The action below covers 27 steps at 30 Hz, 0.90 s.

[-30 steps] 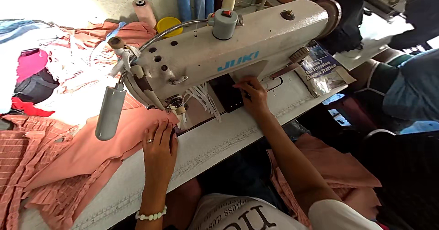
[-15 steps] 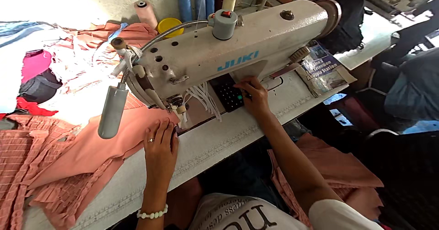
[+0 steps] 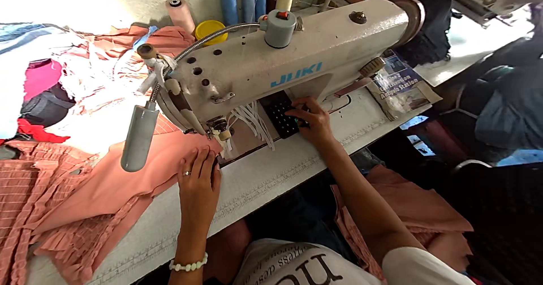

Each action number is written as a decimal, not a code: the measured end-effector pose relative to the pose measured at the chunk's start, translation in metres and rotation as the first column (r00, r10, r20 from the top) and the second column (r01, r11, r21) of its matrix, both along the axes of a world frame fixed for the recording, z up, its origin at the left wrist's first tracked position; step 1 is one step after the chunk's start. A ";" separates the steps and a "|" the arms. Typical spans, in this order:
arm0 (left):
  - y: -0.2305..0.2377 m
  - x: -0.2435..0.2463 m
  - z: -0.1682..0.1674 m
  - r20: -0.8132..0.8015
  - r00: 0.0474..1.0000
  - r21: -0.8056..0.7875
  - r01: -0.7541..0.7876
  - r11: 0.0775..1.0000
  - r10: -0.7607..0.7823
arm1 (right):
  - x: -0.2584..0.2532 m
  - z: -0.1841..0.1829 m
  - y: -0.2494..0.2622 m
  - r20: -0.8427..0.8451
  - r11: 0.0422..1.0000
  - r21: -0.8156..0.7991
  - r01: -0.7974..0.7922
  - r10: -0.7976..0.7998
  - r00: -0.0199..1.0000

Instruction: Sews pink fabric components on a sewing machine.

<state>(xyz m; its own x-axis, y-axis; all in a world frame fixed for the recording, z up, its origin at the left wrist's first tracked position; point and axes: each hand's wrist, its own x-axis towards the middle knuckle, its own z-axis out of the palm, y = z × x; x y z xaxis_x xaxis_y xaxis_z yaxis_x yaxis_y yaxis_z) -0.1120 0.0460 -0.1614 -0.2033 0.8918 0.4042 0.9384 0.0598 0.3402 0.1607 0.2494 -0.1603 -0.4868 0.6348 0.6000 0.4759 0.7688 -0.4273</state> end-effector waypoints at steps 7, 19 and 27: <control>0.000 0.000 -0.001 -0.005 1.000 0.001 -0.003 1.000 0.003 | 0.000 0.001 -0.001 -0.006 0.994 0.006 0.109 -0.109 0.994; 0.000 0.000 0.000 0.006 1.000 -0.004 0.001 1.000 -0.001 | 0.000 0.002 -0.001 0.022 0.996 -0.015 0.085 -0.085 0.996; 0.000 0.000 0.000 0.000 1.000 -0.003 0.000 1.000 0.000 | -0.004 0.001 -0.001 0.076 0.995 -0.032 0.095 -0.093 0.993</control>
